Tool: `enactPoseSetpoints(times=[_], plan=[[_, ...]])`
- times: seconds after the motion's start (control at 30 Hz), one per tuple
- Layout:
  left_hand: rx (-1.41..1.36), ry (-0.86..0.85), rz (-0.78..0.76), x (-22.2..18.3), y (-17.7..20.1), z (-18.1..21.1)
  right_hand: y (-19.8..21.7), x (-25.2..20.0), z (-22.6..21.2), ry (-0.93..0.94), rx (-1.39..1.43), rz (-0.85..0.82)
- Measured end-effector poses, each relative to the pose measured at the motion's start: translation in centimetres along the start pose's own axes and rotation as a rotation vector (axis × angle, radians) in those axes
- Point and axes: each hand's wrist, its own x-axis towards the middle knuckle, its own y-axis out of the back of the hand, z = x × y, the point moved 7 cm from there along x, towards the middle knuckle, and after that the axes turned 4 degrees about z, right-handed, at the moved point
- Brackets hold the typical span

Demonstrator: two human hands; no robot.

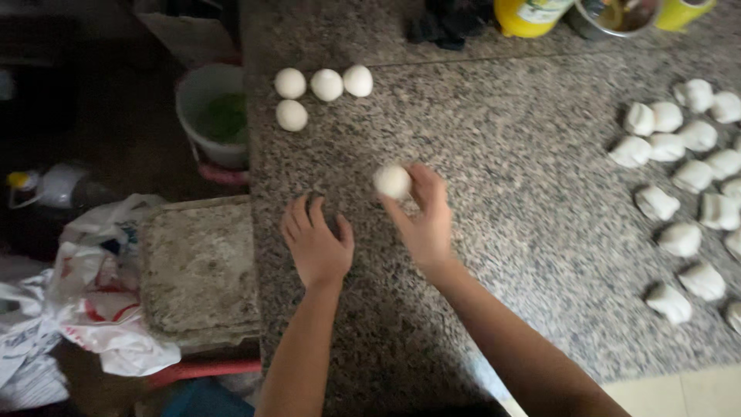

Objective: The person rolls small pieces of dough into balls by hand on a granite countertop and arranges them in a group.

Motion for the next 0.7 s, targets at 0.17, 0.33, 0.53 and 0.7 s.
enactPoseSetpoints(times=[0.17, 0.33, 0.53, 0.7], plan=[[0.001, -0.002, -0.018, 0.2, -0.2, 0.1, -9.5, 8.1, 0.7, 0.142, 0.051, 0.014], [-0.031, 0.019, -0.030, 0.4, -0.1, -0.1, -13.8, 10.6, 5.3, 0.101, -0.274, -0.134], [-0.029, -0.012, 0.019, 0.3, 0.4, 0.2, -6.4, 5.9, 5.4, 0.174, -0.290, -0.157], [-0.047, -0.017, 0.023, 0.2, 0.5, 0.2, 6.0, -3.0, 5.8, 0.037, -0.396, -0.096]])
